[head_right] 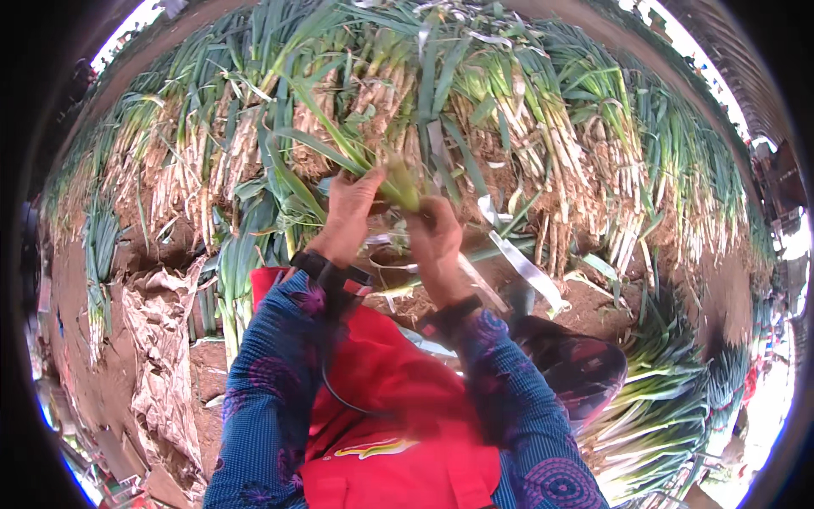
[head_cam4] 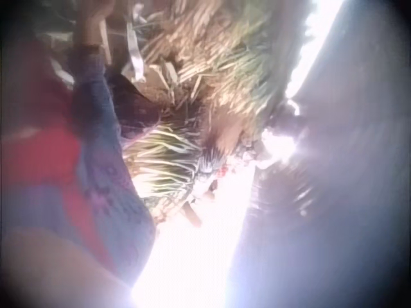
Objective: The person picks up individual leeks from a pile, peels away the outer layers by hand, and places the cleaned leeks into a separate pile.
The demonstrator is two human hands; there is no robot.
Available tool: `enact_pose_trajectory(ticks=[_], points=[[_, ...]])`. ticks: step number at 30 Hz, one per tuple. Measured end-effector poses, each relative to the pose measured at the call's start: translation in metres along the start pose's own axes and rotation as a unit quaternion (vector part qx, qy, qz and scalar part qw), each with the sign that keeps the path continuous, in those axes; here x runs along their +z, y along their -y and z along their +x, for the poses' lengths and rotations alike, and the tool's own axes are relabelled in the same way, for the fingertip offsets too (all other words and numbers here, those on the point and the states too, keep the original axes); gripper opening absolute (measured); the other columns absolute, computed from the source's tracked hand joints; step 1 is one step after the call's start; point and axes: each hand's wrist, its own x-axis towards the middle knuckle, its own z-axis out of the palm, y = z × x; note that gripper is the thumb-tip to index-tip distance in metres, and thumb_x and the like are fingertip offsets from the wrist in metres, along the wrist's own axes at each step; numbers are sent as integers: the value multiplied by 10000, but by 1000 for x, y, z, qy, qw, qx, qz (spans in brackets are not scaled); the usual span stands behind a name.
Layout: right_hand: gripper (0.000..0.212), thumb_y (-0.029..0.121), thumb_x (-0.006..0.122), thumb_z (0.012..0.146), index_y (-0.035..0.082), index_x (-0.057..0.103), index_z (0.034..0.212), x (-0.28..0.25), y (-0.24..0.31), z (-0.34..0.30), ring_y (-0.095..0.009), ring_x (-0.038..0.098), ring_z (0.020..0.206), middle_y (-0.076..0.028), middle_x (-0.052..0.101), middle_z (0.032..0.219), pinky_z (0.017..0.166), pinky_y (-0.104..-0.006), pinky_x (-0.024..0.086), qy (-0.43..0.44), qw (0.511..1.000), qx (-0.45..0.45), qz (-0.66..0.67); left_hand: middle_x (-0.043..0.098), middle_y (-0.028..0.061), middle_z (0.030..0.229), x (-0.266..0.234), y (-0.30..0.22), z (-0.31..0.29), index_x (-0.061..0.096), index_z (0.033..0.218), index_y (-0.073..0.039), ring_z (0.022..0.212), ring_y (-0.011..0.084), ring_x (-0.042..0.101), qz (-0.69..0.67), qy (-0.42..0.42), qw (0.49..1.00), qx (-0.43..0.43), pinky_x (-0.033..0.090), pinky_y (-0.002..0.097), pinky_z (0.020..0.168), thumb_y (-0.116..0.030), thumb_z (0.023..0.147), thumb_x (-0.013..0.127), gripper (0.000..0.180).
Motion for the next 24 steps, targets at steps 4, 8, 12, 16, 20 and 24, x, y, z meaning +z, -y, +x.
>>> enact_pose_trajectory(ticks=[4,8,12,16,20,24], points=[[105,-16,604,832,23,571,924,2,2,-1,-76,557,743,-27,624,871,638,-223,461,46,996,-11,78,624,71,777,-11,-3,9,581,925,-63,624,183,618,-1,-17,997,-75,521,316,498,-198,773,724,249],[136,-20,626,817,47,577,925,-11,4,-2,-103,603,792,-29,643,927,682,-229,480,74,983,-131,-105,615,70,755,-23,-6,17,601,858,-49,578,170,579,-28,-56,994,-94,520,318,494,-191,773,720,204],[148,-8,618,823,77,601,943,-24,5,-3,-138,633,814,-49,661,890,773,-267,508,52,986,29,158,575,43,718,-42,-17,30,603,813,-49,577,164,572,-38,-120,989,-75,518,312,468,-199,772,720,194],[105,38,557,849,61,603,940,-66,-1,1,-184,639,824,-77,657,890,742,-324,534,0,961,122,247,566,34,713,-64,-26,37,598,820,-48,572,155,568,-38,-155,986,-54,523,299,450,-205,779,717,201],[122,48,552,819,80,586,932,-158,-32,19,-196,626,717,-60,640,815,613,-319,523,-50,931,169,320,572,27,722,-89,-39,40,599,849,-64,586,133,575,-26,-166,985,-23,522,286,450,-200,804,695,172],[97,90,527,870,61,606,918,-276,-81,31,-191,639,730,-61,662,809,641,-323,528,-178,901,185,349,595,35,762,-110,-51,38,597,906,-54,636,127,597,-14,-117,993,9,527,273,483,-200,825,682,187]])
